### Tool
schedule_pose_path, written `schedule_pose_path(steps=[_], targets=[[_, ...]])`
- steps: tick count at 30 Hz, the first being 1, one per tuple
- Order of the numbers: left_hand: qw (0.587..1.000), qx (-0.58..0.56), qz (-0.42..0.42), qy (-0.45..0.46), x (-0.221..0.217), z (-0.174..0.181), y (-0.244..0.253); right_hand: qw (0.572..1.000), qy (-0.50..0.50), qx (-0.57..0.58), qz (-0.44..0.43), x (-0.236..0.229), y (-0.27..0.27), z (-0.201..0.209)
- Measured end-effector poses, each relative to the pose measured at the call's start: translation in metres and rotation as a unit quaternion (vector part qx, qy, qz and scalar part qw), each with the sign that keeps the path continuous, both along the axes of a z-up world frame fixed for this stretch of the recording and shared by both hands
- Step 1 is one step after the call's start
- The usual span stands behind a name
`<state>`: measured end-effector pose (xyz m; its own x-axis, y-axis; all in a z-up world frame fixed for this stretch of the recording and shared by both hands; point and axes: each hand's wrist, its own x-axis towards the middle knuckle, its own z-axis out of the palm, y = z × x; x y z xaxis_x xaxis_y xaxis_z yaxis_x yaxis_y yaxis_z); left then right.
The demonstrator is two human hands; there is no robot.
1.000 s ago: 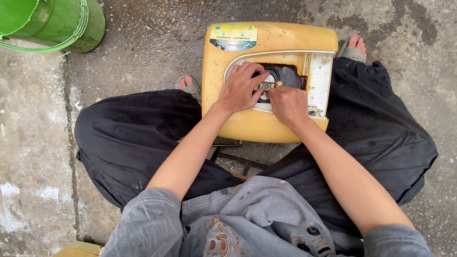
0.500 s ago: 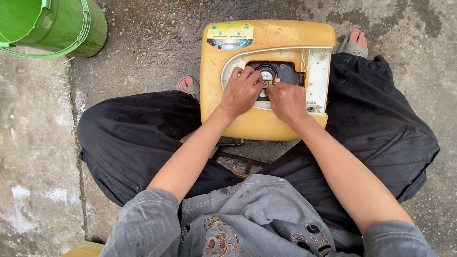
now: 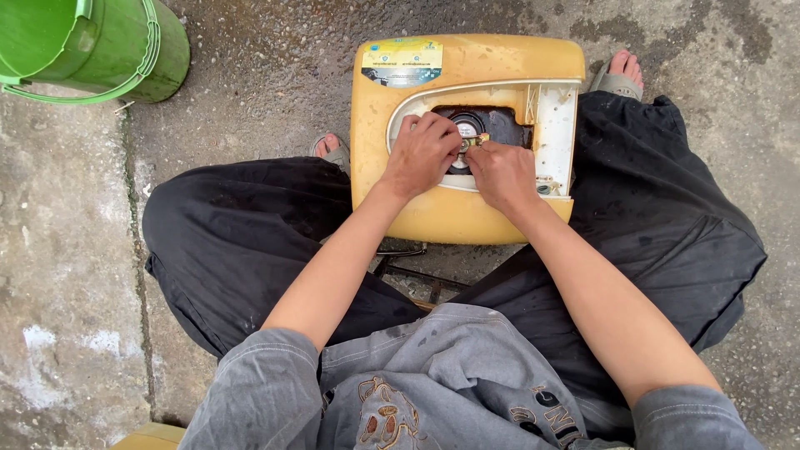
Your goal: Securing screws on a heating element assembly inside a water heater casing using a screwdriver.
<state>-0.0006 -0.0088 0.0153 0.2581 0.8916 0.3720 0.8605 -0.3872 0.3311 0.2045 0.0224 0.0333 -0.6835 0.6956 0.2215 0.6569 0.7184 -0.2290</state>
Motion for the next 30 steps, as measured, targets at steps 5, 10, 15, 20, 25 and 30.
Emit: schedule_pose_path(steps=[5,10,15,20,25,30], targets=[[0.994,-0.102,0.002,-0.033,-0.022,0.016,0.003,1.0,0.005,-0.007,0.008,0.001,0.002,-0.001],[0.994,-0.104,0.002,-0.034,-0.022,0.01,0.005,1.0,0.008,-0.008,0.006,0.0,0.001,0.002],[0.991,-0.126,0.012,-0.044,-0.022,0.02,0.002,1.0,0.005,0.001,0.005,0.001,0.001,-0.001],[0.994,-0.099,0.007,-0.047,-0.021,0.021,-0.003,1.0,-0.002,-0.007,0.0,0.002,0.0,0.0],[0.996,-0.055,-0.02,-0.061,-0.021,0.038,-0.01,1.0,0.0,-0.01,-0.004,-0.001,-0.001,0.005],[0.999,0.016,-0.039,-0.021,-0.013,0.028,-0.009,1.0,0.0,-0.009,-0.001,0.002,0.0,0.0]])
